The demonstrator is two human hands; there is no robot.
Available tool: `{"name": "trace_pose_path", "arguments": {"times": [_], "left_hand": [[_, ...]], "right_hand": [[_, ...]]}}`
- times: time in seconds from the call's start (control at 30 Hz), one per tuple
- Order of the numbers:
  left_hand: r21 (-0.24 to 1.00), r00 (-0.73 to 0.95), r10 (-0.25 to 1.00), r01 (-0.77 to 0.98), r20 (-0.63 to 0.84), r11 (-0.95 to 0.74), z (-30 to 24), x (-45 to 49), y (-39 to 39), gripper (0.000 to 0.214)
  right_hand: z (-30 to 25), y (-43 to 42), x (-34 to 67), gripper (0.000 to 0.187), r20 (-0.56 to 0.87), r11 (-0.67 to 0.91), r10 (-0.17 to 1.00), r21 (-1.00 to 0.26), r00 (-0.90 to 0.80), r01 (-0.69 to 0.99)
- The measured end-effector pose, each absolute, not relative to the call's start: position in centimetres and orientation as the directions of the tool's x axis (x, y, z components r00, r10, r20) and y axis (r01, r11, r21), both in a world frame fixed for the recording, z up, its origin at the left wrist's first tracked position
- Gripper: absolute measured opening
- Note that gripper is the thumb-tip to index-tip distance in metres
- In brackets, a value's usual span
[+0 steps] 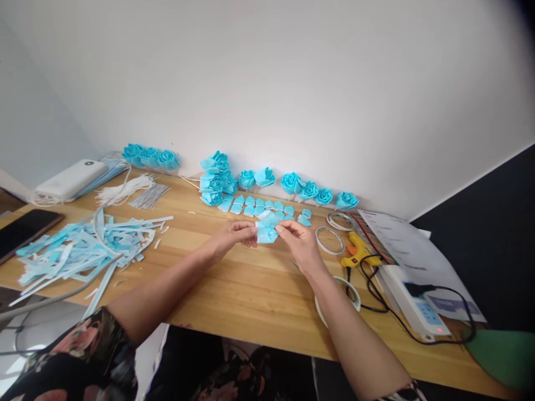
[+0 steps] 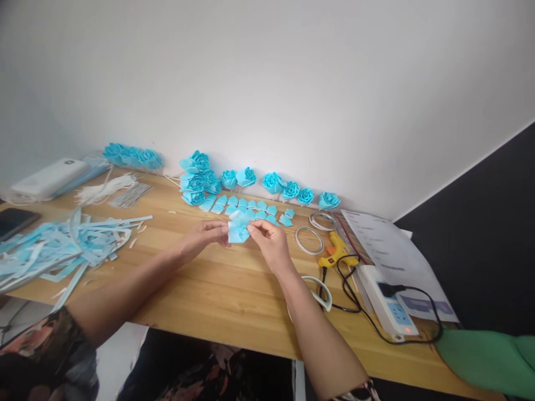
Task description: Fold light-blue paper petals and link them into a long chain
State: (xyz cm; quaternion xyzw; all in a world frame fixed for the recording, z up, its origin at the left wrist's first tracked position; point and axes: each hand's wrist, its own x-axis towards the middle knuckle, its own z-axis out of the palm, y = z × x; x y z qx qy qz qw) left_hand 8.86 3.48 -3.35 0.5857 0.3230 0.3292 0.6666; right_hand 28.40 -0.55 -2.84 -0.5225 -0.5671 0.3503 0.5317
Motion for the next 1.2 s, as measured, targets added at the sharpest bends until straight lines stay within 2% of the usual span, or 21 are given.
{"name": "trace_pose_path", "arguments": {"times": [0.13, 0.27, 0.33, 0.43, 0.57, 0.7, 0.9, 1.2], "left_hand": [[0.999, 0.54, 0.84, 0.007, -0.049, 0.054, -3.0, 8.9, 3.3, 0.031], [1.0, 0.409, 0.912, 0.019, -0.023, 0.017, -3.2, 8.8, 3.7, 0.027], [0.999, 0.348, 0.938, 0.045, 0.012, -0.03, -3.2, 8.7, 3.8, 0.026], [0.991, 0.304, 0.95, 0.09, 0.068, -0.1, -3.1, 8.6, 3.8, 0.025], [0.976, 0.329, 0.936, 0.122, 0.129, -0.178, -3.1, 8.6, 3.7, 0.025], [0.952, 0.361, 0.914, 0.164, 0.186, -0.258, -3.1, 8.6, 3.6, 0.026], [0.918, 0.37, 0.898, 0.218, 0.237, -0.332, -3.0, 8.4, 3.6, 0.026], [0.925, 0.376, 0.898, 0.204, 0.227, -0.319, -2.4, 8.6, 3.3, 0.024]], "right_hand": [[-2.7, -0.7, 28.2, 0.018, 0.224, 0.201, 0.97, -0.956, 0.093, 0.213], [-2.2, -0.8, 28.4, 0.021, 0.251, 0.219, 0.956, -0.954, 0.148, 0.206], [-1.9, -1.0, 28.6, 0.022, 0.285, 0.251, 0.953, -0.933, 0.104, 0.26], [-1.4, -1.3, 28.5, 0.024, 0.312, 0.303, 0.949, -0.857, -0.049, 0.417], [-1.2, -1.7, 27.9, 0.022, 0.337, 0.389, 0.92, -0.706, -0.202, 0.593], [-1.5, -1.6, 27.8, 0.022, 0.363, 0.455, 0.888, -0.606, -0.283, 0.653], [-1.7, -1.5, 28.0, 0.022, 0.393, 0.482, 0.871, -0.557, -0.296, 0.677], [-1.8, -1.4, 28.2, 0.023, 0.396, 0.453, 0.88, -0.535, -0.262, 0.713]]}}
